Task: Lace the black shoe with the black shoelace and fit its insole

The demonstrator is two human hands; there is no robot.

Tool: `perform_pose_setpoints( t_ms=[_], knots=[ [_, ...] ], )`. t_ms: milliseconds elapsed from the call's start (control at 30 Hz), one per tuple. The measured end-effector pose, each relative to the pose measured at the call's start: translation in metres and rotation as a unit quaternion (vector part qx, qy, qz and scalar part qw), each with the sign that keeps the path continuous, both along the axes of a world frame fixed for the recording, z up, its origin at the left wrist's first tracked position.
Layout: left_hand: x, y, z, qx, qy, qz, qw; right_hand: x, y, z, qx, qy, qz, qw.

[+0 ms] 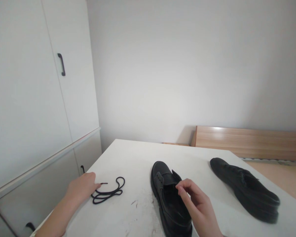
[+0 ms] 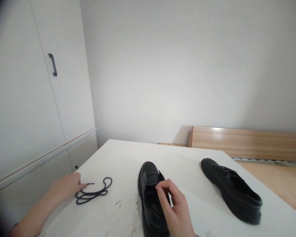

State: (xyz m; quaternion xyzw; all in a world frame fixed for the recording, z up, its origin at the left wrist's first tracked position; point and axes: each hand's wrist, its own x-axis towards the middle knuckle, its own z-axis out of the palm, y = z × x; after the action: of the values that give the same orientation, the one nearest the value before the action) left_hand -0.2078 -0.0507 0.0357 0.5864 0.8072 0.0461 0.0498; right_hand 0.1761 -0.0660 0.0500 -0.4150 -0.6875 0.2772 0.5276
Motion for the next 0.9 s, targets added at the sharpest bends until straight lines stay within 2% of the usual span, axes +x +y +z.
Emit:
perform_pose_setpoints(
  t_ms=[133, 200, 267, 367, 433, 533, 600, 767, 900],
  knots=[
    [0.007, 0.001, 0.001, 0.007, -0.015, -0.023, 1.000, 0.004, -0.007, 0.004, 0.019, -0.015, 0.000, 1.000],
    [0.017, -0.001, 0.007, 0.024, -0.028, -0.051, 0.998, 0.005, -0.007, 0.006, 0.015, -0.006, -0.007, 1.000],
    [0.034, -0.006, 0.019, 0.075, -0.074, -0.098, 0.990, 0.002, -0.007, 0.010, 0.009, 0.012, -0.009, 1.000],
    [0.074, -0.019, 0.047, 0.202, -0.213, -0.179, 0.939, -0.015, -0.007, 0.022, -0.002, 0.030, 0.018, 0.999],
    [0.103, -0.029, 0.069, 0.258, -0.266, -0.228, 0.900, -0.032, -0.007, 0.033, -0.018, 0.047, 0.065, 0.997],
    [0.140, -0.041, 0.098, 0.286, -0.298, -0.305, 0.858, -0.057, -0.007, 0.051, -0.047, 0.122, 0.147, 0.980],
    [0.154, -0.045, 0.113, 0.311, -0.308, -0.331, 0.836, -0.067, -0.006, 0.063, -0.050, 0.182, 0.178, 0.966],
    [0.167, -0.044, 0.133, 0.332, -0.346, -0.348, 0.805, -0.063, 0.000, 0.088, 0.006, 0.255, 0.174, 0.951],
    [0.176, -0.037, 0.137, 0.335, -0.381, -0.370, 0.778, -0.056, 0.003, 0.098, 0.025, 0.267, 0.232, 0.935]
  ],
)
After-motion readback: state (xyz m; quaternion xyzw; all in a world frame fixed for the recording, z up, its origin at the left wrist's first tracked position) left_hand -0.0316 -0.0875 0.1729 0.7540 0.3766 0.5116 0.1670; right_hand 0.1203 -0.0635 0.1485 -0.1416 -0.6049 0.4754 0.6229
